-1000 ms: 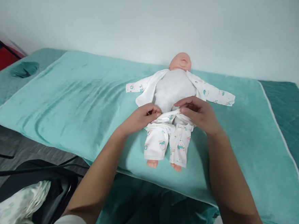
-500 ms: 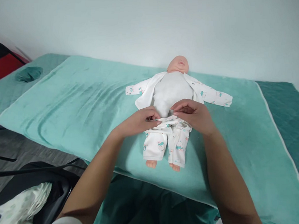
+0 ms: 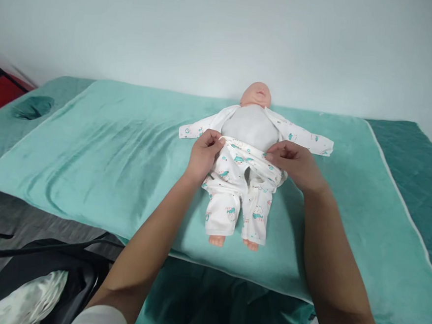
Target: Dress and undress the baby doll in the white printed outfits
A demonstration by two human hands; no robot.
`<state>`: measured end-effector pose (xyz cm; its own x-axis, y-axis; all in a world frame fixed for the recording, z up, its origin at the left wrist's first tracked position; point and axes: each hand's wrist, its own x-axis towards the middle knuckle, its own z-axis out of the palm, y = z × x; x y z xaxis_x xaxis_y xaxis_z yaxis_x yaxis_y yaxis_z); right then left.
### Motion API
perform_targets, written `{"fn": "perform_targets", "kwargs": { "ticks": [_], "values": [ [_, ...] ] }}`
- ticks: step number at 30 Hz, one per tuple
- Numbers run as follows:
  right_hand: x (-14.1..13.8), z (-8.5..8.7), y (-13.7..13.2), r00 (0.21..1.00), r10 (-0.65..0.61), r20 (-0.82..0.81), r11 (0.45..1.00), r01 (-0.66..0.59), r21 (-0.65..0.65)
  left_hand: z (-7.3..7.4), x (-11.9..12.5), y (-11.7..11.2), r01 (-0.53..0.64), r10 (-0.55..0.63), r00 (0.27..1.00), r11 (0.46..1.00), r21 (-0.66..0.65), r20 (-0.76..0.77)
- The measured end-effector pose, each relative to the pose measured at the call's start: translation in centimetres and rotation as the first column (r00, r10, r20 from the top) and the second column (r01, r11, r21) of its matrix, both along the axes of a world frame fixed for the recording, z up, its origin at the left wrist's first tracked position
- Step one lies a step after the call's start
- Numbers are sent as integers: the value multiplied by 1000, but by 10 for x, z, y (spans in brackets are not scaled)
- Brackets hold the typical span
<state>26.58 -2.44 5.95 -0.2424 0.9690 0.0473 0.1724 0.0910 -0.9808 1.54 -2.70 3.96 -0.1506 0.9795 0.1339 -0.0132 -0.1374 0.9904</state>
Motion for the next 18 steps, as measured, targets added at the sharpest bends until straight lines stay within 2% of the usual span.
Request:
{"fn": "perform_targets", "kwargs": {
  "ticks": [3, 6, 11, 14, 16, 18],
  "values": [
    [2, -10, 8, 985, -78, -156, 997, 75, -21, 0, -2, 10, -5, 4, 1000, 1000, 8, 11],
    [1, -17, 14, 956, -128, -264, 992, 125, -28, 1, -5, 22, -44, 47, 995, 998, 33, -93],
    [-4, -27, 19, 951, -202, -235, 972, 224, 75, 1, 0, 40, -127, 137, 944, 991, 51, -300],
    [-5, -34, 25, 937, -318, -142, 922, 341, 186, -6, 5, 39, -127, 141, 925, 990, 64, -353],
    [-1, -39, 30, 896, -441, -52, 857, 438, 271, -13, 7, 34, -123, 132, 922, 991, 48, -364],
    [4, -43, 35, 820, -571, 33, 775, 525, 353, -19, 6, 30, -125, 129, 921, 992, 37, -367]
  ]
}}
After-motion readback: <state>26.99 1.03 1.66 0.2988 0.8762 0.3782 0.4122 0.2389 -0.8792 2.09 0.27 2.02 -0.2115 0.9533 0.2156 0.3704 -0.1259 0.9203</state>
